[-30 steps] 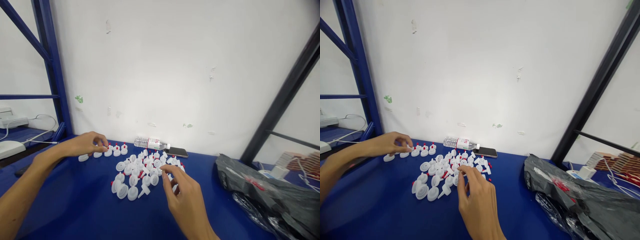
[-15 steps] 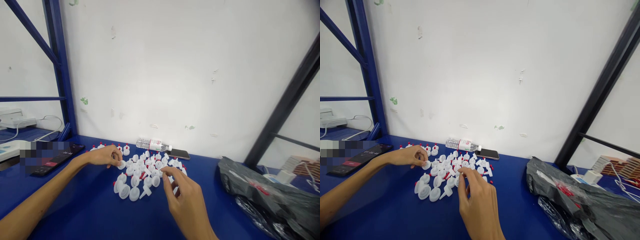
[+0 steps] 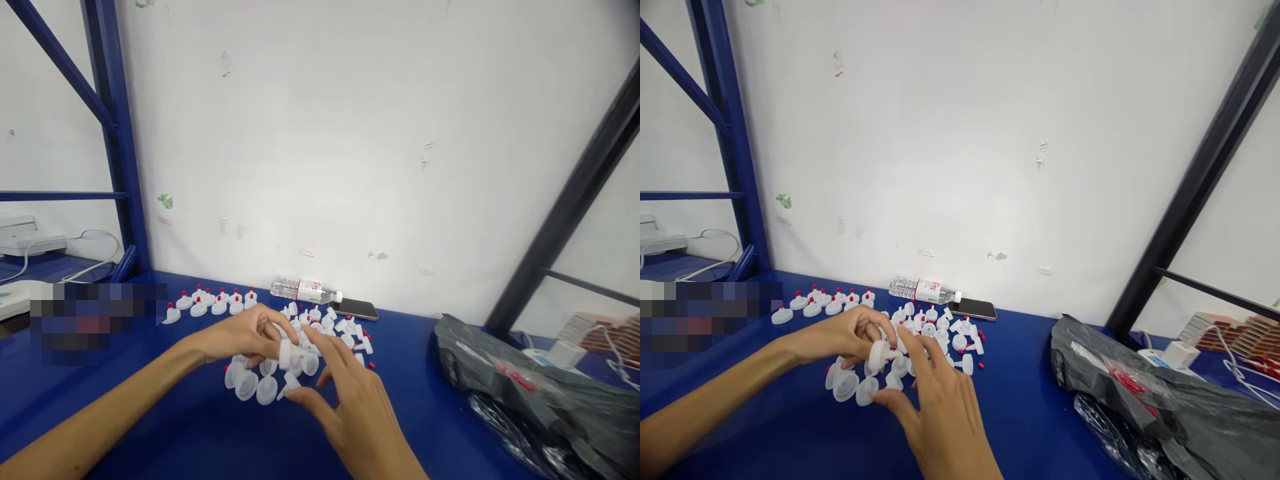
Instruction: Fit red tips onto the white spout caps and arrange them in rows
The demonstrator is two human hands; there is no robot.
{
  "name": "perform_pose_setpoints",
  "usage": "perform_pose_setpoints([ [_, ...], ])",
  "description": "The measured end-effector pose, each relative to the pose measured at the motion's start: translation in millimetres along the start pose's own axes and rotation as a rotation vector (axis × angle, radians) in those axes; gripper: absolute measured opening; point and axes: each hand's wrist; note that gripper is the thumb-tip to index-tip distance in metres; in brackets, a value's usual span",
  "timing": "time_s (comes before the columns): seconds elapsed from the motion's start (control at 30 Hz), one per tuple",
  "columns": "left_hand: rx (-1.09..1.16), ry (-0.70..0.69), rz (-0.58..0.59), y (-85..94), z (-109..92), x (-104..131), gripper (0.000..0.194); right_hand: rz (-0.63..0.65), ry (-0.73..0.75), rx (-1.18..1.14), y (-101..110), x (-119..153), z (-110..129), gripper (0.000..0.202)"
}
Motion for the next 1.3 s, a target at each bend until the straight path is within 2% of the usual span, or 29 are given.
perform_pose_setpoints([
  [0.1,0.012,0.012,0.063,-21.7,-3.7,-3.0,0.036,0.026,0.065,0.012,0.1,-0.5,0.4,0.045],
  [0.2,-0.052,0.019,0.051,-25.0,-14.9,0.2,0.040,-0.021,0.088,-0.038,1.2,-1.2,0.7,0.032],
  [0.27,-0.155,0.021,-0.006,-16.1,-23.3,4.6,0.037,-0.058,0.080,-0.054,1.1,-1.2,0.7,0.030],
  [0.37,-0.402,0.040,-0.202,7.6,-25.5,16.7,0.018,-0.100,0.058,-0.038,-0.3,0.0,0.1,0.029],
  [0.43,-0.570,0.086,-0.343,22.9,-15.7,29.7,0.015,-0.105,0.037,-0.022,-1.0,1.0,-0.6,0.031],
  [0.5,-0.676,0.153,-0.420,31.4,1.1,46.6,0.009,-0.111,0.018,-0.006,-0.7,1.4,-0.8,0.031],
  [0.53,-0.705,0.181,-0.444,32.2,10.3,55.8,0.013,-0.112,0.012,0.000,-0.1,1.3,-0.6,0.031],
  [0.63,-0.734,0.239,-0.470,22.6,33.3,80.4,0.031,-0.111,0.009,0.014,2.6,0.7,0.7,0.031],
  [0.73,-0.697,0.269,-0.474,6.8,44.3,91.0,0.038,-0.098,0.008,0.012,4.1,0.4,1.4,0.031],
  [0.87,-0.697,0.268,-0.496,-5.4,46.9,85.6,0.030,-0.080,-0.026,-0.015,2.6,0.8,-0.2,0.033],
  [1.03,-0.746,0.251,-0.554,-8.6,48.6,84.0,0.024,-0.057,-0.028,0.000,0.2,0.9,-1.0,0.030],
  [1.1,-0.751,0.266,-0.622,-8.9,48.6,88.5,0.026,-0.048,-0.030,0.008,-0.2,0.6,-0.3,0.029],
  [1.17,-0.732,0.265,-0.738,-10.5,45.5,93.2,0.028,-0.047,-0.031,0.017,-0.8,0.5,0.4,0.031],
  [1.23,-0.676,0.242,-0.856,-15.3,37.7,96.0,0.030,-0.052,-0.030,0.040,-1.8,0.8,1.0,0.032],
  [1.3,-0.594,0.215,-0.892,-24.6,25.4,95.4,0.036,-0.064,-0.025,0.068,-3.2,1.5,1.4,0.033],
])
Point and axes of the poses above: each hand's wrist, its own x-axis away from the middle knuckle, its own y-axis out of the back of the hand, z = x × y, and after that the axes turned 2 degrees about -y, right-handed
